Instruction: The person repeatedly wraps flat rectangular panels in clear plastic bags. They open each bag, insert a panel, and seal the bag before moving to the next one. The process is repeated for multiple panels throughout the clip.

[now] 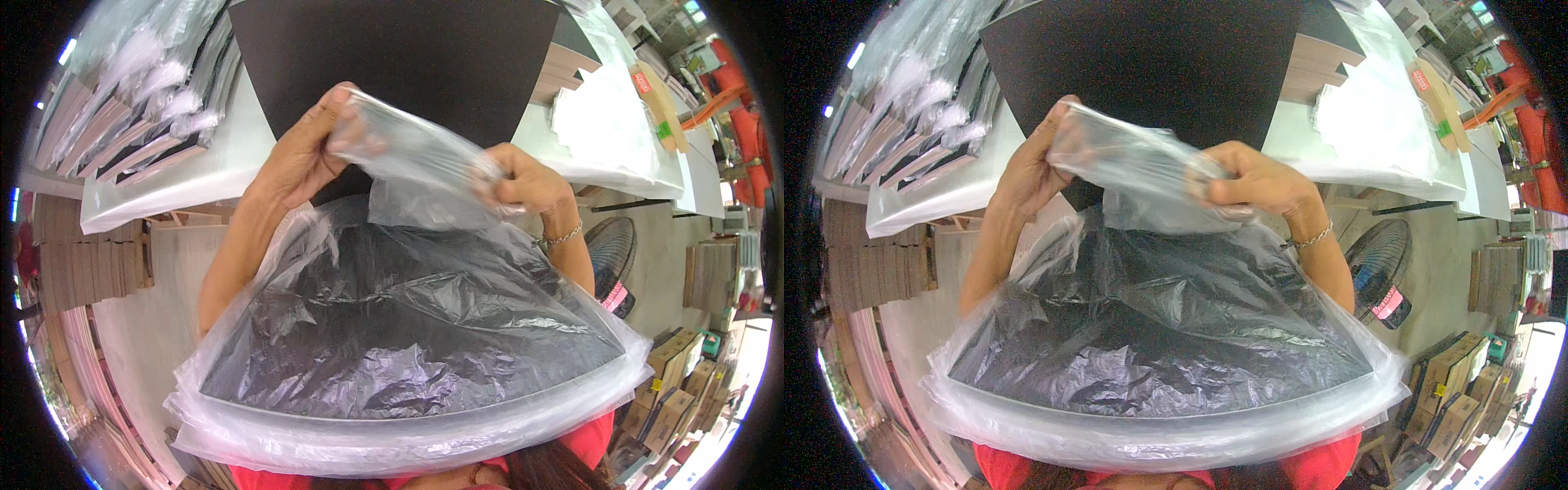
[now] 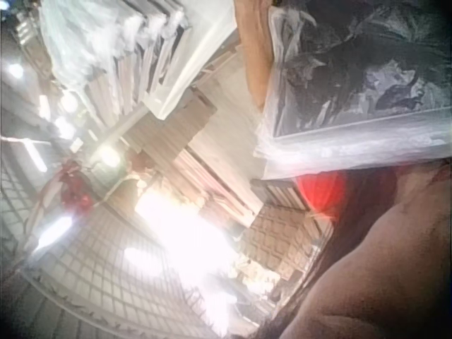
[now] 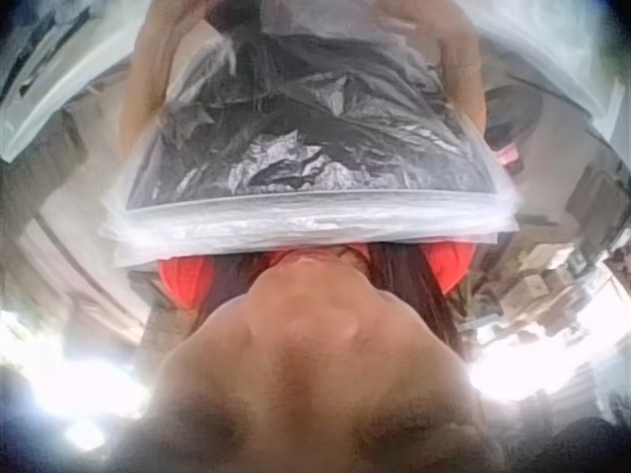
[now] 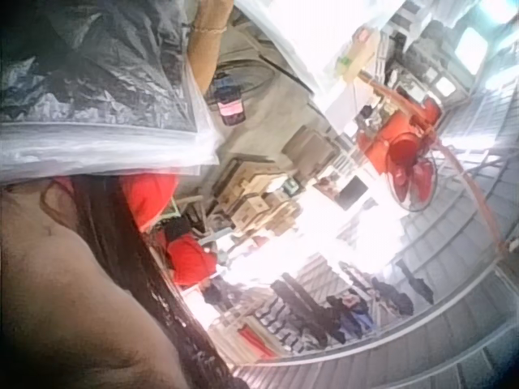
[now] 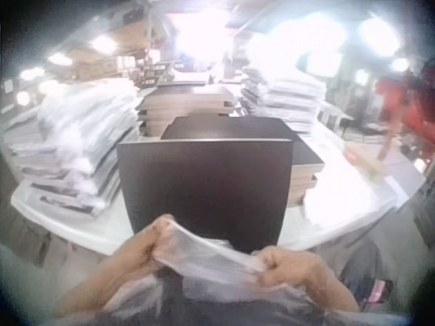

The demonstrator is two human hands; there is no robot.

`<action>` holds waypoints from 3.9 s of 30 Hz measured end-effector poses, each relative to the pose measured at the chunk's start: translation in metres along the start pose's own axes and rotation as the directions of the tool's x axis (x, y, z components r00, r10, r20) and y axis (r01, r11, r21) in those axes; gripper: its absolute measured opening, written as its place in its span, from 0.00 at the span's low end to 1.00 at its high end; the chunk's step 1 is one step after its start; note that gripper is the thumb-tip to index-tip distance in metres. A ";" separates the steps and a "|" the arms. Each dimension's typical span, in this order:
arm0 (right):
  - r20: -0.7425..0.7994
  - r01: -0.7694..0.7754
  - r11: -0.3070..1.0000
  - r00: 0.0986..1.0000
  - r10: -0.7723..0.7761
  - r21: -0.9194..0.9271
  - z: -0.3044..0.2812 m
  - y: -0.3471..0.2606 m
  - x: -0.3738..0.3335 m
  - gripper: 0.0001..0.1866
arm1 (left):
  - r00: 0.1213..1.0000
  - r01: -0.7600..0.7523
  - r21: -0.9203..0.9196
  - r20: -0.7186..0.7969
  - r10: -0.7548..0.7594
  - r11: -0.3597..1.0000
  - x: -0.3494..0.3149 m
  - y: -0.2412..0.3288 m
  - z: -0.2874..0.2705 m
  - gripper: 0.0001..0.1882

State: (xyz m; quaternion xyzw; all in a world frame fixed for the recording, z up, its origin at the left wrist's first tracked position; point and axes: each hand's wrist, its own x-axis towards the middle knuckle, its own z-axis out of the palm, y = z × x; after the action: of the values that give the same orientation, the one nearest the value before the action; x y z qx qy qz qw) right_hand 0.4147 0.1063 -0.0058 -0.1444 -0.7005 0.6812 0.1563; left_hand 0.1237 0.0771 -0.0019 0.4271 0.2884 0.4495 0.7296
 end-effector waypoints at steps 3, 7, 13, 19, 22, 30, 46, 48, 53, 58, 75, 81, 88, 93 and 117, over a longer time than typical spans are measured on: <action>-0.515 0.378 0.885 0.834 -0.197 0.273 0.003 0.009 -0.019 0.22 | 0.977 0.210 0.077 -0.040 -0.208 0.975 -0.004 -0.003 -0.009 0.21; -0.644 0.498 0.711 0.760 -0.083 0.497 -0.016 0.014 -0.026 0.21 | 0.874 0.351 0.166 0.295 -0.386 0.922 -0.017 -0.020 -0.044 0.21; -0.007 -0.105 0.970 0.994 0.109 0.218 0.019 0.047 -0.047 0.22 | 1.000 -0.025 -0.284 -0.011 0.023 0.959 -0.018 0.018 -0.082 0.21; -0.287 0.325 0.907 0.926 -0.246 0.269 -0.026 -0.010 -0.067 0.24 | 0.879 -0.443 -0.443 -0.384 0.282 0.779 -0.025 0.029 -0.101 0.21; -0.576 0.423 0.836 0.801 -0.165 0.349 -0.037 -0.003 -0.066 0.25 | 0.798 -0.565 -0.447 -0.509 0.323 0.693 -0.034 0.033 -0.101 0.21; -0.292 0.356 0.805 0.927 -0.237 0.475 0.019 0.026 -0.039 0.28 | 0.710 -0.689 -0.561 -0.649 0.274 0.459 -0.001 0.032 -0.096 0.20; -0.807 0.121 0.913 0.433 -0.402 -0.389 -0.108 -0.028 -0.020 0.19 | 0.668 -0.086 0.912 -0.246 0.702 0.401 0.019 0.099 -0.135 0.23; -0.735 -0.066 0.766 0.344 -0.584 -0.639 -0.109 -0.034 -0.001 0.24 | 0.559 0.114 0.976 -0.216 0.801 0.184 0.029 0.110 -0.106 0.30; -0.496 -0.409 0.344 0.362 -0.789 -0.846 -0.117 -0.046 0.015 0.33 | 0.534 0.112 0.964 0.144 0.833 -0.239 0.027 0.105 -0.084 0.42; -0.457 -0.417 0.313 0.309 -0.834 -0.853 -0.083 -0.056 0.008 0.33 | 0.505 0.191 0.958 0.089 0.859 -0.212 -0.012 0.091 -0.054 0.42; -0.433 -0.325 0.356 0.206 -0.877 -0.876 -0.026 -0.058 -0.038 0.24 | 0.424 -0.112 0.991 -0.021 0.905 0.076 -0.086 0.058 -0.037 0.16; -0.815 0.504 0.823 0.341 -0.468 -0.261 -0.035 -0.072 -0.071 0.21 | 0.758 -0.552 0.022 -0.403 0.513 0.833 -0.093 0.085 -0.045 0.21; -0.750 0.644 0.560 0.658 -0.060 0.521 -0.039 -0.015 -0.089 0.10 | 0.986 -0.113 -0.443 0.057 0.154 0.889 -0.105 0.057 -0.089 0.20; -0.899 0.230 0.956 0.432 0.068 0.182 0.048 -0.015 -0.138 0.15 | 0.972 0.133 -0.011 -0.192 -0.133 0.991 -0.146 0.047 -0.062 0.36; -0.755 -0.795 0.542 -0.172 -0.633 -0.273 -0.136 0.143 -0.135 0.11 | 0.901 0.248 0.693 -0.421 0.101 0.676 -0.097 -0.185 -0.250 0.17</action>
State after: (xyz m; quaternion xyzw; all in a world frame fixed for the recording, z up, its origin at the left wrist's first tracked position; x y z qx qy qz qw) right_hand 0.5927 0.1776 -0.1487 -0.7191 -0.4958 -0.1250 0.4705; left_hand -0.0437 0.0378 -0.2789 0.5617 0.6131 0.3472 0.4336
